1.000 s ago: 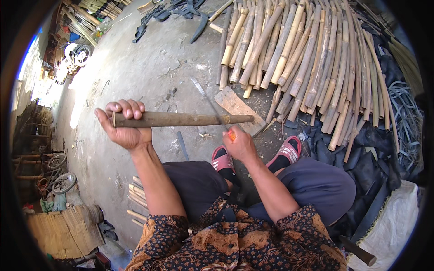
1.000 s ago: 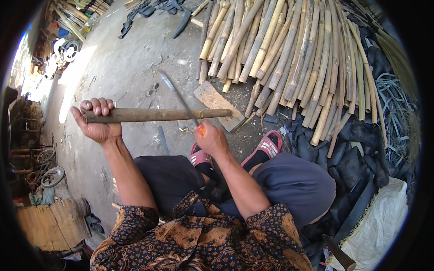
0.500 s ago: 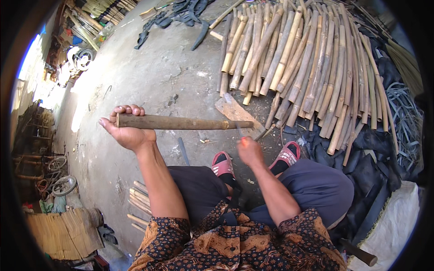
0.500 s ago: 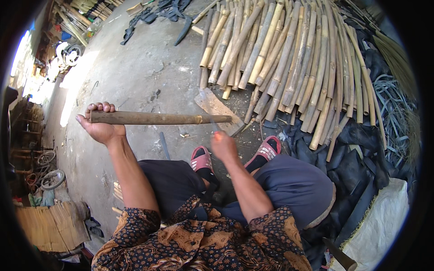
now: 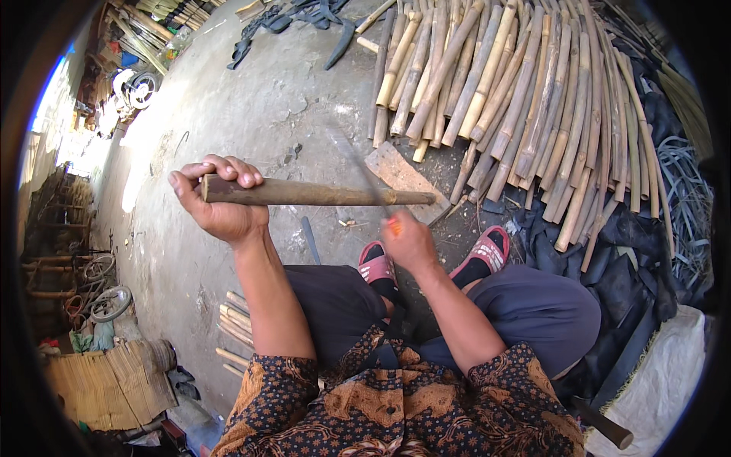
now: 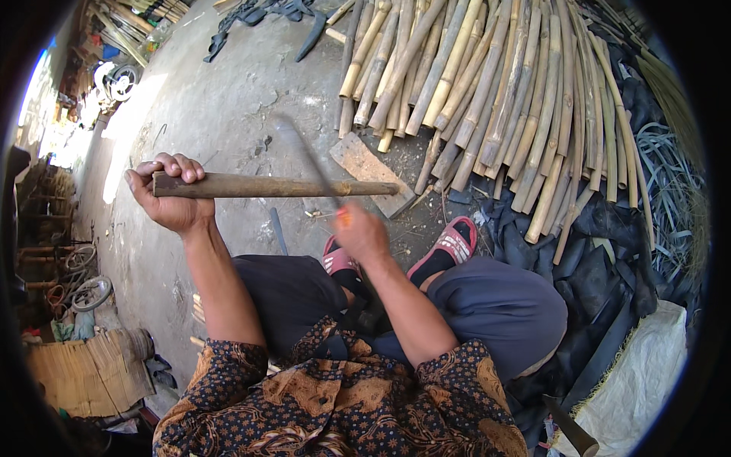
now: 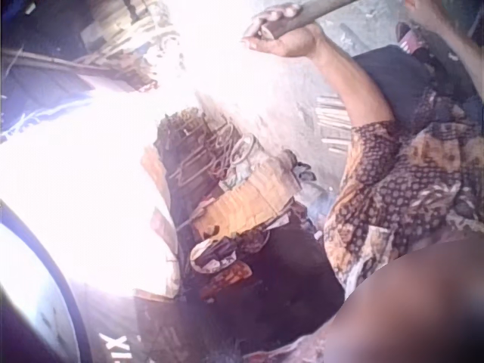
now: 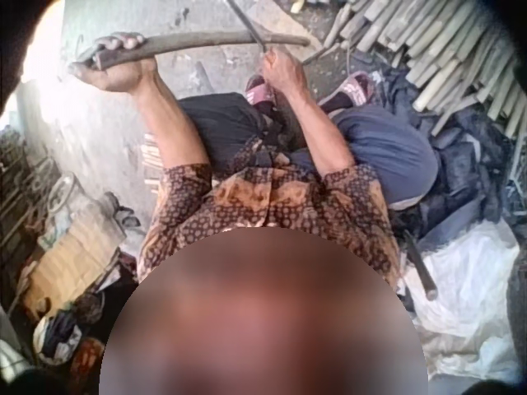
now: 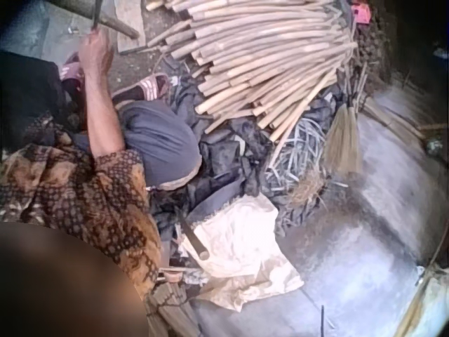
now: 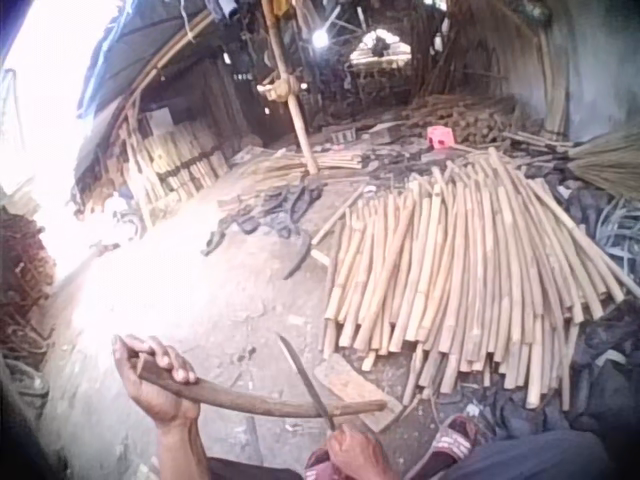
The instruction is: The person sits on the floor and repeatedly cuts bamboo sticks into shorter pieces using a knife. They pick up each stick, position it against a small wooden block, and slice it before placing the cut pieces aside.
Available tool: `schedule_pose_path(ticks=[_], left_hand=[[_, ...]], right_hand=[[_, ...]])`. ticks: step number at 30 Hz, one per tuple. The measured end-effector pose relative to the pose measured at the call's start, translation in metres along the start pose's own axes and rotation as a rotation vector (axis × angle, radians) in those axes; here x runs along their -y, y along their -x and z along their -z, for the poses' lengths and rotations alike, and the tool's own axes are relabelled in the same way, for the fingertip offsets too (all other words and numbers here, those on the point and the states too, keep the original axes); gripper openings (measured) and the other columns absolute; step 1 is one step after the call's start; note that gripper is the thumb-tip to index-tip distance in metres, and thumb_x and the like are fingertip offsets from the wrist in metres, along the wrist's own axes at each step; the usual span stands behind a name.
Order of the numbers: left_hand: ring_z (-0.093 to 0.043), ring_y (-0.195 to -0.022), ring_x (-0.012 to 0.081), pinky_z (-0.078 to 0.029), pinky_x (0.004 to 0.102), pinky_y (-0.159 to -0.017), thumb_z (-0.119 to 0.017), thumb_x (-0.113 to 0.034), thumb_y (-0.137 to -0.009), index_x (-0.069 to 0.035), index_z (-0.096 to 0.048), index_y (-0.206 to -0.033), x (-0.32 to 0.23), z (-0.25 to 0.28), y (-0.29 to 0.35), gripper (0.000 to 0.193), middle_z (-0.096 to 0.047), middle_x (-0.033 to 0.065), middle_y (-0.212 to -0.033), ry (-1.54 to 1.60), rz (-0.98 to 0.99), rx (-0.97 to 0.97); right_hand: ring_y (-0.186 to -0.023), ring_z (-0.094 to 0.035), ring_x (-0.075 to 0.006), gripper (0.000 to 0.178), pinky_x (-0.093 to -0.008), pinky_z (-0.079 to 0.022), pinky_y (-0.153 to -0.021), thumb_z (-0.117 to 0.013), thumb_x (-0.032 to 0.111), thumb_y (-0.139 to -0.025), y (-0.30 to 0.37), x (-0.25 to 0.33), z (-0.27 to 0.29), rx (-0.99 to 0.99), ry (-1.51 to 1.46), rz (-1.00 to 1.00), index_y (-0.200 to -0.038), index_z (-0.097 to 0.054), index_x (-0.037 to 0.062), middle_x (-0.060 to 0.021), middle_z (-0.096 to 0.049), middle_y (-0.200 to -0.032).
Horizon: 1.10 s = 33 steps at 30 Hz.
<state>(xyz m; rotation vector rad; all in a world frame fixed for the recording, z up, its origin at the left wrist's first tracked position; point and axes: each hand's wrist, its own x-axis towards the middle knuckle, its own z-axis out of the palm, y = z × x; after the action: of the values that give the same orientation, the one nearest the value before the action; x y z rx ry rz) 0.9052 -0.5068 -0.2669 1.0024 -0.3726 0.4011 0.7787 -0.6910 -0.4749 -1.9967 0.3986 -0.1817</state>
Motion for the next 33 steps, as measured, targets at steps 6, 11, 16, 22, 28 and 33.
schedule_pose_path(ticks=[6, 11, 16, 22, 28, 33], left_hand=[[-0.052, -0.053, 0.0202, -0.048, 0.0356, -0.048, -0.037, -0.052, -0.109, -0.014, -0.051, -0.091, 0.002, -0.005, -0.001, 0.045, -0.052, 0.0072, -0.071, -0.008, 0.005, -0.117], [-0.052, -0.053, 0.0204, -0.048, 0.0365, -0.049, -0.037, -0.052, -0.109, -0.013, -0.048, -0.090, -0.001, -0.006, -0.003, 0.044, -0.052, 0.0074, -0.070, -0.022, 0.033, -0.054], [-0.052, -0.054, 0.0210, -0.048, 0.0368, -0.050, -0.038, -0.053, -0.109, -0.012, -0.048, -0.091, 0.000, -0.004, -0.004, 0.046, -0.052, 0.0079, -0.070, -0.024, 0.030, -0.080], [-0.056, -0.068, 0.0236, -0.050, 0.0404, -0.062, -0.036, -0.058, -0.109, -0.010, -0.054, -0.095, -0.001, -0.002, -0.015, 0.053, -0.053, 0.0087, -0.075, -0.086, 0.143, -0.278], [-0.049, -0.062, 0.0198, -0.044, 0.0341, -0.057, -0.026, -0.070, -0.104, -0.010, -0.058, -0.086, -0.008, 0.010, -0.011, 0.070, -0.052, 0.0070, -0.075, 0.037, 0.099, -0.390], [-0.046, -0.057, 0.0186, -0.042, 0.0338, -0.054, -0.030, -0.066, -0.106, -0.011, -0.055, -0.076, -0.005, 0.018, -0.015, 0.067, -0.048, 0.0047, -0.069, 0.067, 0.137, -0.084]], right_hand=[[-0.081, -0.069, -0.0515, 0.028, -0.0582, -0.055, -0.074, -0.064, 0.030, -0.092, 0.001, -0.009, -0.006, 0.062, 0.167, -0.045, -0.102, -0.063, 0.0034, -0.0283, -0.070, -0.083], [-0.085, -0.070, -0.0493, 0.029, -0.0572, -0.056, -0.078, -0.064, 0.031, -0.092, -0.001, -0.022, -0.001, -0.012, 0.138, -0.073, -0.103, -0.064, 0.0041, -0.0290, -0.071, -0.086], [-0.088, -0.068, -0.0514, 0.030, -0.0570, -0.055, -0.080, -0.062, 0.033, -0.094, -0.001, -0.038, -0.005, -0.016, 0.092, -0.139, -0.100, -0.064, 0.0033, -0.0315, -0.069, -0.086], [-0.097, -0.069, -0.0487, 0.029, -0.0553, -0.054, -0.083, -0.058, 0.028, -0.095, 0.004, -0.081, -0.008, -0.025, 0.104, -0.273, -0.103, -0.068, 0.0027, -0.0311, -0.070, -0.095], [-0.094, -0.070, -0.0479, 0.030, -0.0565, -0.054, -0.080, -0.060, 0.031, -0.094, 0.008, -0.077, -0.005, 0.037, 0.166, -0.320, -0.106, -0.067, 0.0047, -0.0311, -0.070, -0.094], [-0.079, -0.067, -0.0529, 0.029, -0.0599, -0.053, -0.073, -0.062, 0.033, -0.094, 0.005, -0.025, -0.023, 0.009, -0.049, 0.179, -0.100, -0.063, 0.0044, -0.0290, -0.068, -0.079]])
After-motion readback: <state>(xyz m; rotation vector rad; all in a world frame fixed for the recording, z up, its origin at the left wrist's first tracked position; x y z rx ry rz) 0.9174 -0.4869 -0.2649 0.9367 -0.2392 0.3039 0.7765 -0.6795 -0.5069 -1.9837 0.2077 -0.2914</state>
